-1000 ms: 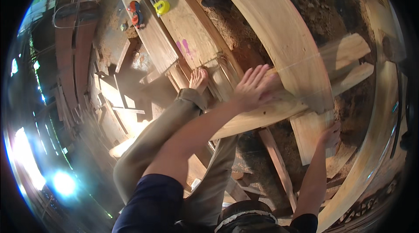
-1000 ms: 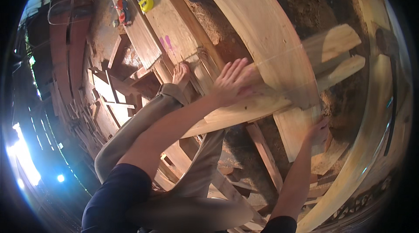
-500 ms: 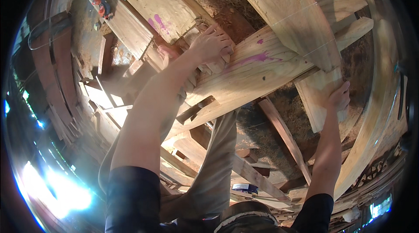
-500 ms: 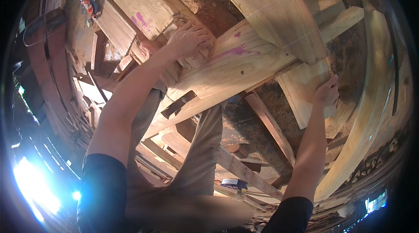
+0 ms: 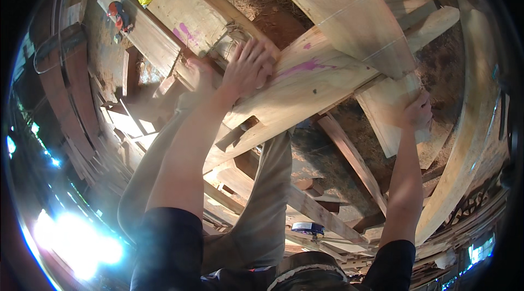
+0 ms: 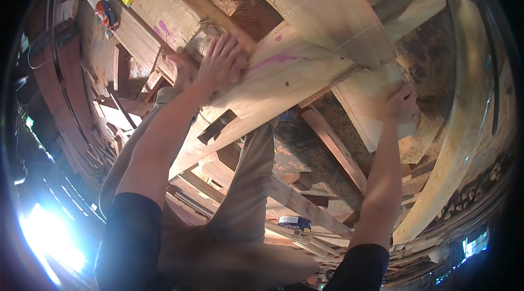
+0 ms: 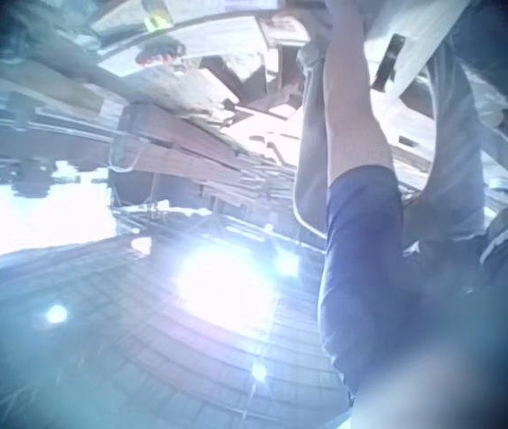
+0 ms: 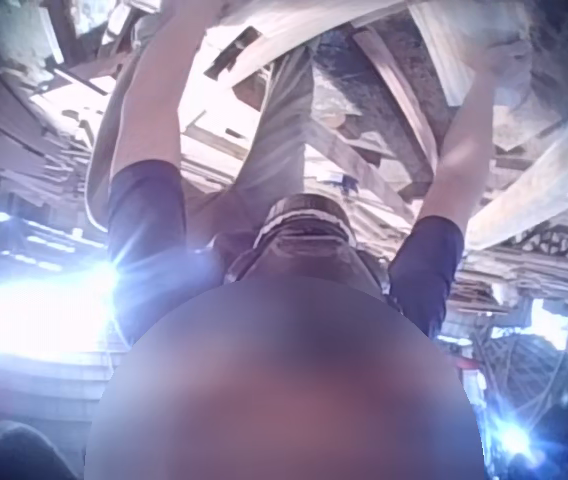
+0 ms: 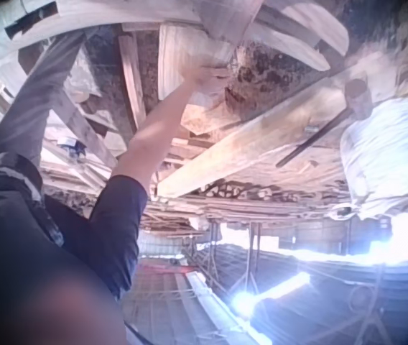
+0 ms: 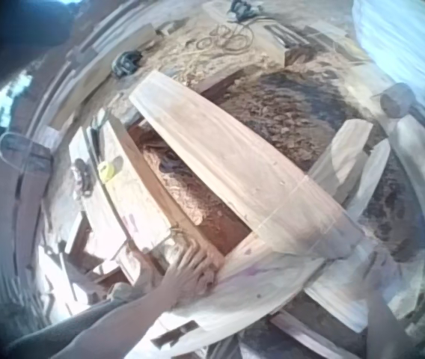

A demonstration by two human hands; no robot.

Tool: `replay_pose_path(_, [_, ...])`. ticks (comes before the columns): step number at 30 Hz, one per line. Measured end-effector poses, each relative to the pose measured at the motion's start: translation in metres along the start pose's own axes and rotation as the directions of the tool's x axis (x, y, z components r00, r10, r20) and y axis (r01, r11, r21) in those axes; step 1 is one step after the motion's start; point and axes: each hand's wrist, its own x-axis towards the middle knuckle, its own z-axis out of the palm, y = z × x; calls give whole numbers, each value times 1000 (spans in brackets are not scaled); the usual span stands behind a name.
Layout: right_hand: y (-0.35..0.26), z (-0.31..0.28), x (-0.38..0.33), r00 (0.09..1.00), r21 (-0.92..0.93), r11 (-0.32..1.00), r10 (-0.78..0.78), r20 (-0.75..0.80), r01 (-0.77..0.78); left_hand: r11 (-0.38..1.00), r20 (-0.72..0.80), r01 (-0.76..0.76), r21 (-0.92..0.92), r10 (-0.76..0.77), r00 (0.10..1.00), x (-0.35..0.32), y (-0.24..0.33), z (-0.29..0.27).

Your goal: The person assembles a wooden chair frame by fitting curved and straight wooden pieces together. They use a mallet to tap joints into place and apply glue to the connections before securing them.

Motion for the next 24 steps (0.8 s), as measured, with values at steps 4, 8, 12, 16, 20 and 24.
replay_pose_path(4, [9, 5, 4, 1000, -101, 995, 21, -2, -21, 975, 256, -102, -198, 152, 955, -70, 15, -18])
replay_pose_path(8, [10, 6, 5, 1000, -88, 996, -6, 18, 8, 979, 338, -180, -101, 203, 919, -86, 0, -37])
replay_pose_path(12, [1, -1, 2, 999, -107, 994, 16, 31, -13, 997, 263, 26, -78, -5, 965, -69, 29, -35])
replay_pose_path(16, [1, -4, 0, 999, -123, 992, -8, 45, 13, 897, 367, 262, -357, -123, 922, -98, 121, -42])
replay_pose_path(20, [10, 8, 4, 999, -84, 996, -33, -11, 32, 847, 479, 180, -501, 98, 873, -109, 187, -58])
replay_pose_path(24, [13, 15, 7, 985, -313, 935, -174, -3, 165, 811, 62, -47, -583, 102, 993, -25, 224, -60])
